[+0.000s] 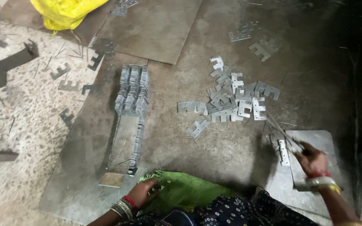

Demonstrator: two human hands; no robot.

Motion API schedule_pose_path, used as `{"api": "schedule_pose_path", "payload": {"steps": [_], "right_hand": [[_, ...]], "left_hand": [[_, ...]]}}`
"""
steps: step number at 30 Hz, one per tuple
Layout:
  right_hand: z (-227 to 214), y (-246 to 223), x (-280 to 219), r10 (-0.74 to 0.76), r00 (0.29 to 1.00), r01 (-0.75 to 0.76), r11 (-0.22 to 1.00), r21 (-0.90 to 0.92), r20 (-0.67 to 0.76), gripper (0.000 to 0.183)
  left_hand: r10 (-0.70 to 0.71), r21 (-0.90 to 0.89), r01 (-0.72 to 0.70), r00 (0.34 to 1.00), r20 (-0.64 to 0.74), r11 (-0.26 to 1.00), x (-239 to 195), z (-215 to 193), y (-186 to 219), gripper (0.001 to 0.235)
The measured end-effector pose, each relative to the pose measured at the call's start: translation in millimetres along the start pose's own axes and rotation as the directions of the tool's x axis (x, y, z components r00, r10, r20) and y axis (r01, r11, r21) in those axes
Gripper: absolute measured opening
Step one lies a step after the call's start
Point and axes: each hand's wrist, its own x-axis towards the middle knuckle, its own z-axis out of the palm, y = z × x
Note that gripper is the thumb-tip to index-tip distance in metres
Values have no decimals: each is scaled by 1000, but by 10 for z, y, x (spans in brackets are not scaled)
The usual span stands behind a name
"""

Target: The person sorts through loose metal components in a yellow bag and stacks them onto pre-assembled metal frames on the floor.

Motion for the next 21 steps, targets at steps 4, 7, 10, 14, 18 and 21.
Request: {"api": "schedule_pose_path", "payload": {"steps": [4, 7, 10, 14, 18, 21], "right_hand": [[242, -610, 792, 24, 985, 8, 983, 182, -170, 48], [388, -1158, 1523, 122, 964, -30, 934, 356, -237, 48], [573, -1431, 2243, -168, 835, 311, 930, 197, -525, 44], [798, -1787, 2935, 138, 942, -55, 963, 265, -305, 43], [960, -1614, 2742, 116, 985, -99, 986, 131, -130, 47], [1117, -1315, 2009, -25, 998, 28, 998, -64, 55, 52]], "left_hand": [[-3, -91, -2, 998, -56, 996, 49, -13, 69, 33], [-42, -119, 32, 995, -85, 992, -25, 5, -9, 37], [-189, -161, 185, 982, -10, 969, -149, 127, -264, 31], [-14, -102, 5, 996, -86, 995, -283, 414, -712, 32], [-261, -191, 262, 965, 32, 946, -324, 561, -826, 34], [-195, -154, 189, 980, -26, 970, -285, 449, -650, 34]]}}
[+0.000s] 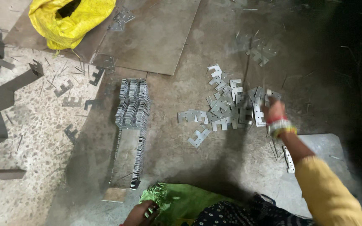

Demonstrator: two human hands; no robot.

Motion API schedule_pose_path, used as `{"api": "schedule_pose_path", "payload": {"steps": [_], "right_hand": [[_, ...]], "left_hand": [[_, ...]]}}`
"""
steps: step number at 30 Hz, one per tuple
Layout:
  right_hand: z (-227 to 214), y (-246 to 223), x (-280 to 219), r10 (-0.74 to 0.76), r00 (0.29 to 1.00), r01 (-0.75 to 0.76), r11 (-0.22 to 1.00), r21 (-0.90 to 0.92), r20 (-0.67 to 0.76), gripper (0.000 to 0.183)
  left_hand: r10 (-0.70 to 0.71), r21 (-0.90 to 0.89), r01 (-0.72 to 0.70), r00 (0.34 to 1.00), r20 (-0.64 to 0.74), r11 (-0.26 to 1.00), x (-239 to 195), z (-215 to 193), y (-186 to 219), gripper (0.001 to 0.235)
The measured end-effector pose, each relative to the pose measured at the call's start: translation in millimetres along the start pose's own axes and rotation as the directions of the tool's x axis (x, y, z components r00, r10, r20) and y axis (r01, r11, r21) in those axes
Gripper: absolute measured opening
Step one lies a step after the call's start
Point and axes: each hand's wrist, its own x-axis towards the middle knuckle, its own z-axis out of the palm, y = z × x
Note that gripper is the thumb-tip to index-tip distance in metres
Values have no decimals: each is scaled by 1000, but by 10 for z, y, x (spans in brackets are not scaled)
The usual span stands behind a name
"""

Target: The person sorts through loose metal components in a yellow bag and stacks them onto pre-assembled metal frames on the floor.

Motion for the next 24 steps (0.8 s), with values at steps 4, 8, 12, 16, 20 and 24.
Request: {"api": "schedule_pose_path", "payload": {"steps": [4, 8, 12, 16, 20, 24], "right_hand": [[-107, 305, -1836, -6, 1000, 6, 993, 121, 0, 54], [-302, 349, -2794, 204, 978, -209, 939, 274, 49, 54], [-578, 394, -2648, 224, 971, -185, 920, 345, -78, 51], [-773, 375, -1742, 183, 955, -25, 836, 549, -235, 51], [-829, 485, -701, 206, 901, -62, 932, 357, -382, 41], [-563, 596, -309, 134, 930, -71, 979, 192, -341, 40]], "left_hand": [[2, -7, -1, 999, 47, 1000, 51, -296, 379, 28], [243, 96, -235, 967, -79, 967, 180, -340, 554, 40], [239, 118, -245, 969, 63, 962, 318, -253, 561, 32], [367, 91, -372, 928, 63, 924, 405, -112, 441, 36], [245, 105, -255, 964, 101, 961, 377, 41, 196, 39], [170, 2, -174, 961, 216, 985, 263, 116, 10, 25]]}}
